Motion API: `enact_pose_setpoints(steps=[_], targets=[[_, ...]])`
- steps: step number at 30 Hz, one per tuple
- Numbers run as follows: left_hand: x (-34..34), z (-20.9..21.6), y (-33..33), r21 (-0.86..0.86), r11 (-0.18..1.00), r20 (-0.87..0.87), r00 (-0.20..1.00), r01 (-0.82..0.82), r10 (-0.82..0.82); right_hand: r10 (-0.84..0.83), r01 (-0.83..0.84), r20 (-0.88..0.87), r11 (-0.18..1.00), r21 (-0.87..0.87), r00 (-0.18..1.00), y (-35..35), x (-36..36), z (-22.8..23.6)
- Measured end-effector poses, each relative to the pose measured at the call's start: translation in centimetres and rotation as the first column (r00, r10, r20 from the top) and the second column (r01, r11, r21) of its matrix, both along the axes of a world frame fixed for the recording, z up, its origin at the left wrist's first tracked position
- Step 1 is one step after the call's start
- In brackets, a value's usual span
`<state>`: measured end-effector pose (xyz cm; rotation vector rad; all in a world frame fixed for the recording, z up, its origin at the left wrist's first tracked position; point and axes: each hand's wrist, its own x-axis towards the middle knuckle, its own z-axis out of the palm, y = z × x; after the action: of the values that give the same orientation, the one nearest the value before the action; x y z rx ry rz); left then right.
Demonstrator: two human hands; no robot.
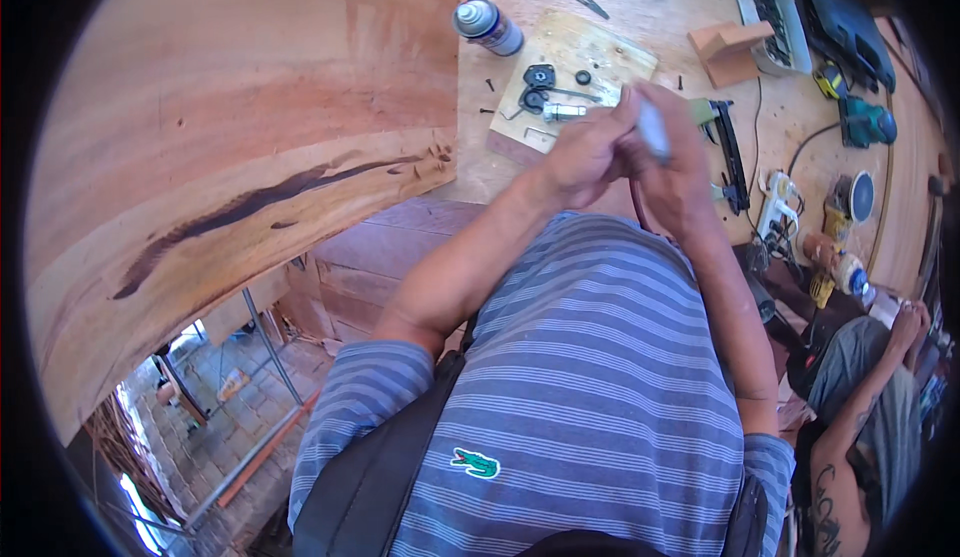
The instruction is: The person cleans a green nail gun with a white cloth, then inserts a metal tube into the tool. They connect a red air hose to the nail gun and continue to wipe the tool's exterior. The person handles the tool and hose, preparing it for use.
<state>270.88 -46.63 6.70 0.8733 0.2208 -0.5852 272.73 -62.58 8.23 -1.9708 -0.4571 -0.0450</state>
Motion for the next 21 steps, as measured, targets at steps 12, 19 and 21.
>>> enact_pose_setpoints(steps=[12,19,21], targets=[[-0.8,-6.3,6.3,0.932,0.355,0.216,0.902,-0.076,-0.373,-0.504,0.565,-0.427,0.824,0.022,0.751,-12.1,0.0,-4.3],[-0.6,-10.5,7.1,0.958,0.016,0.237,0.763,-0.285,-0.601,-0.297,0.658,-0.679,0.660,0.363,0.671,-11.7,-1.3,-3.9],[-0.6,-10.9,7.1,0.963,0.025,0.228,0.766,-0.267,-0.601,-0.272,0.702,-0.710,0.574,0.422,0.650,-10.5,-1.7,-3.5]])
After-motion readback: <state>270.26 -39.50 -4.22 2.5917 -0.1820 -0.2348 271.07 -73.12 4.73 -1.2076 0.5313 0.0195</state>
